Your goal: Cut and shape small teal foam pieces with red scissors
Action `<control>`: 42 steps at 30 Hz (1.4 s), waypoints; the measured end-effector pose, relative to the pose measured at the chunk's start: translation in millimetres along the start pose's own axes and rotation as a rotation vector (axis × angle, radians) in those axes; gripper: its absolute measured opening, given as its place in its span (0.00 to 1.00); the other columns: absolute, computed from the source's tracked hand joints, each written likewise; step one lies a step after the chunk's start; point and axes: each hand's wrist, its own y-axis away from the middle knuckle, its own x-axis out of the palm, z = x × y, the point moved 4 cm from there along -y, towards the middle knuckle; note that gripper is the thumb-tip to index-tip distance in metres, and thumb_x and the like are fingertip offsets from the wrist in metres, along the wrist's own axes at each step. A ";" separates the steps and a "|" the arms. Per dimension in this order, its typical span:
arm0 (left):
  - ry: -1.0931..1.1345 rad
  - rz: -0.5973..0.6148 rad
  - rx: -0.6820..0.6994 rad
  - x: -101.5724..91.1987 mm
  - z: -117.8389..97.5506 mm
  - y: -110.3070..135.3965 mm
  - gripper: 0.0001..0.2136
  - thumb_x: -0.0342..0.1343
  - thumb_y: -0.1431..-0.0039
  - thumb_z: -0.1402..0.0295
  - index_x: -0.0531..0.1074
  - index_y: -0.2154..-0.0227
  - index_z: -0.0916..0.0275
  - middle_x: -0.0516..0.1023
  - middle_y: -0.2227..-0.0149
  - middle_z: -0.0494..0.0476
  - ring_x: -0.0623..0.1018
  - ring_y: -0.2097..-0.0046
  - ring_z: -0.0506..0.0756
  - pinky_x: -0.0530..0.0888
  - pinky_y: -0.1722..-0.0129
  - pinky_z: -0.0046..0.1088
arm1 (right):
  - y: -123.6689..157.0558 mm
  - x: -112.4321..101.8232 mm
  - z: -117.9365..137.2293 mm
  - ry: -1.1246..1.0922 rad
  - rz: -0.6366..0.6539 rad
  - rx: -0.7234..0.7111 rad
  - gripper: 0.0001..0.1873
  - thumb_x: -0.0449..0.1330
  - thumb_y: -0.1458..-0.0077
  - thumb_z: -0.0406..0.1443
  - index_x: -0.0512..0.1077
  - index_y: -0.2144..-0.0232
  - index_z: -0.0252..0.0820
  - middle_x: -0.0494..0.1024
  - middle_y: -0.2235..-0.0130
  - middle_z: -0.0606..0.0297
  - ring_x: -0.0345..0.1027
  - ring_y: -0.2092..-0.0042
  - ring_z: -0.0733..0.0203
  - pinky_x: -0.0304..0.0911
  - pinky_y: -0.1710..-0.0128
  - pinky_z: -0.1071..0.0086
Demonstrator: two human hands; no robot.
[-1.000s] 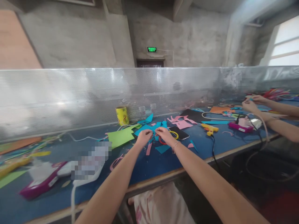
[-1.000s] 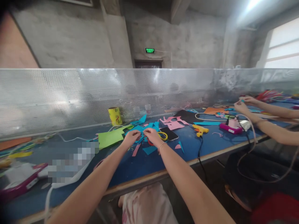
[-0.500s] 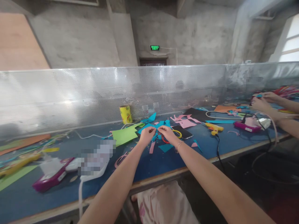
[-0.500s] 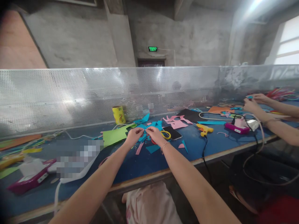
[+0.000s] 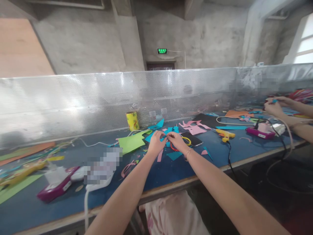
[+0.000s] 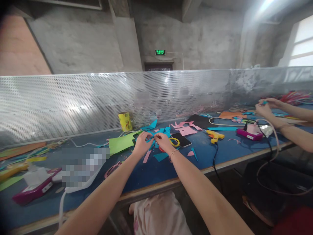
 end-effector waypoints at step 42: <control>0.910 -0.062 -0.635 12.7 18.5 5.1 0.07 0.54 0.57 0.66 0.67 0.76 0.65 0.71 0.77 0.52 0.72 0.74 0.48 0.71 0.68 0.29 | 6.8 2.0 15.7 0.207 -0.086 -0.316 0.08 0.51 0.53 0.30 0.66 0.67 0.41 0.65 0.63 0.61 0.63 0.63 0.63 0.63 0.63 0.67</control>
